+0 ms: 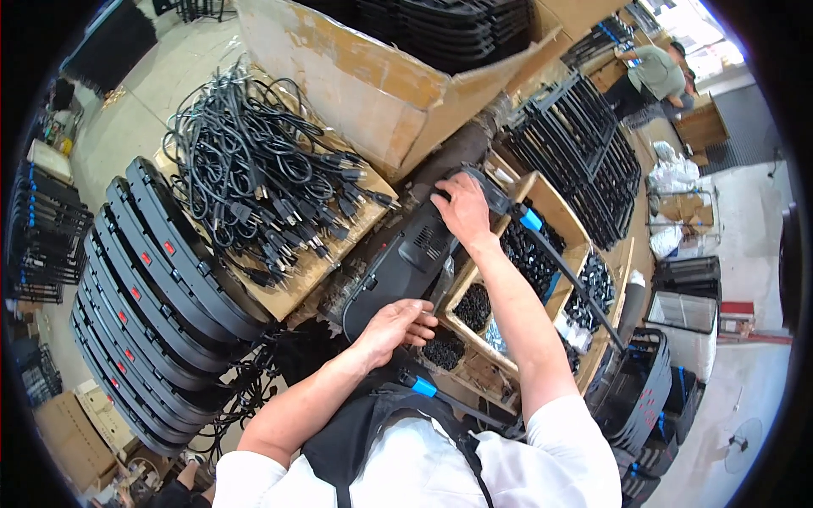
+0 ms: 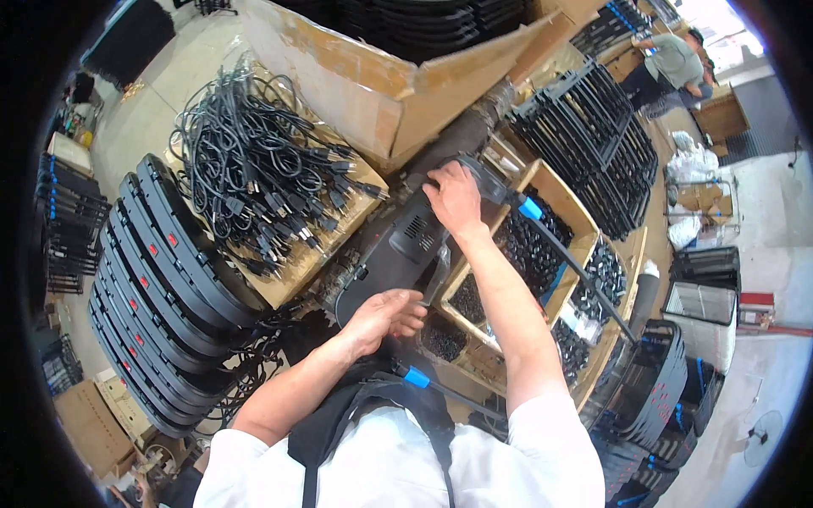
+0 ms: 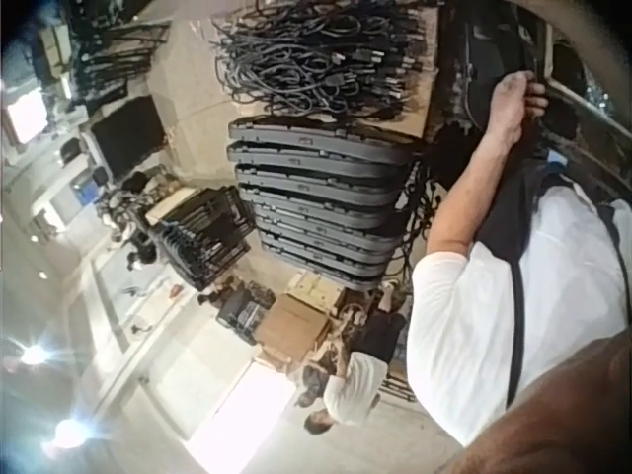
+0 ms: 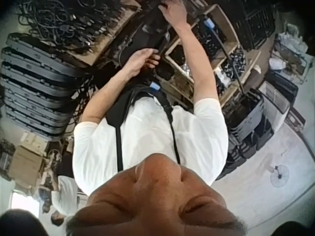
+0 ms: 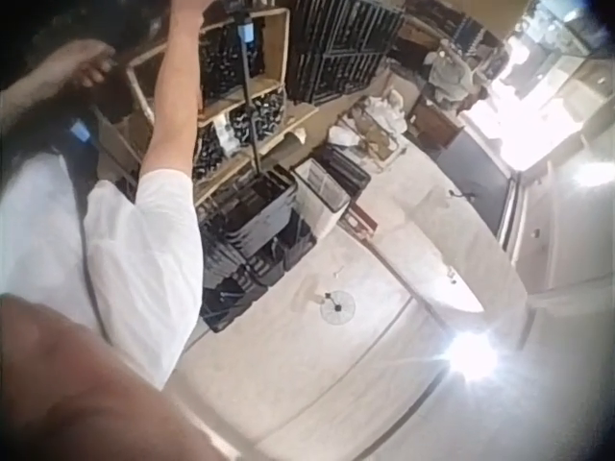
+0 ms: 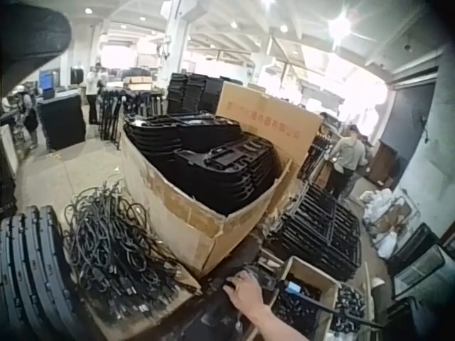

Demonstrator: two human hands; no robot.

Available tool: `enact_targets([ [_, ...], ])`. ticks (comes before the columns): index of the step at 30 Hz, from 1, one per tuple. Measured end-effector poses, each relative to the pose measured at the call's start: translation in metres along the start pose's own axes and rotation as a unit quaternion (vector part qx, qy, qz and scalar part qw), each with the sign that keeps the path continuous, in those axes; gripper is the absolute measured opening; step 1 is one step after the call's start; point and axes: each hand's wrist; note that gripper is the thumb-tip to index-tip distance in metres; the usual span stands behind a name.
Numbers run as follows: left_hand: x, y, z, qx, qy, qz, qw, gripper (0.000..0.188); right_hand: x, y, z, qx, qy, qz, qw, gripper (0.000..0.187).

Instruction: Assembling treadmill console components by attaching plastic housings, connecting wiring harnesses, and securing them with screws using an electric screwdriver.

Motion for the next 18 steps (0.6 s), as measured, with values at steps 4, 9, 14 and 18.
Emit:
enact_targets([
  [4, 0.001, 0.003, 0.009, 0.009, 0.010, 0.008, 1.000, 0.045, -0.001, 0.002, -0.008, 0.024, 0.012, 0.003, 1.000, 0.028],
  [9, 0.007, 0.005, 0.017, 0.007, 0.031, -0.007, 0.999, 0.038, -0.027, -0.044, -0.057, -0.004, 0.056, 0.034, 0.998, 0.020],
  [14, 0.026, 0.013, 0.031, 0.012, 0.050, -0.026, 0.998, 0.035, -0.113, -0.185, -0.072, 0.176, -0.083, 0.155, 0.969, 0.015],
  [18, 0.038, 0.022, 0.042, 0.008, 0.065, -0.038, 0.997, 0.034, -0.132, -0.266, -0.047, 0.241, -0.074, 0.198, 0.947, 0.031],
])
Point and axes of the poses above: each hand's wrist, its own y-axis towards the middle knuckle, its own z-axis out of the palm, x = y × z, and after that the axes turned 9 degrees about z, right-handed
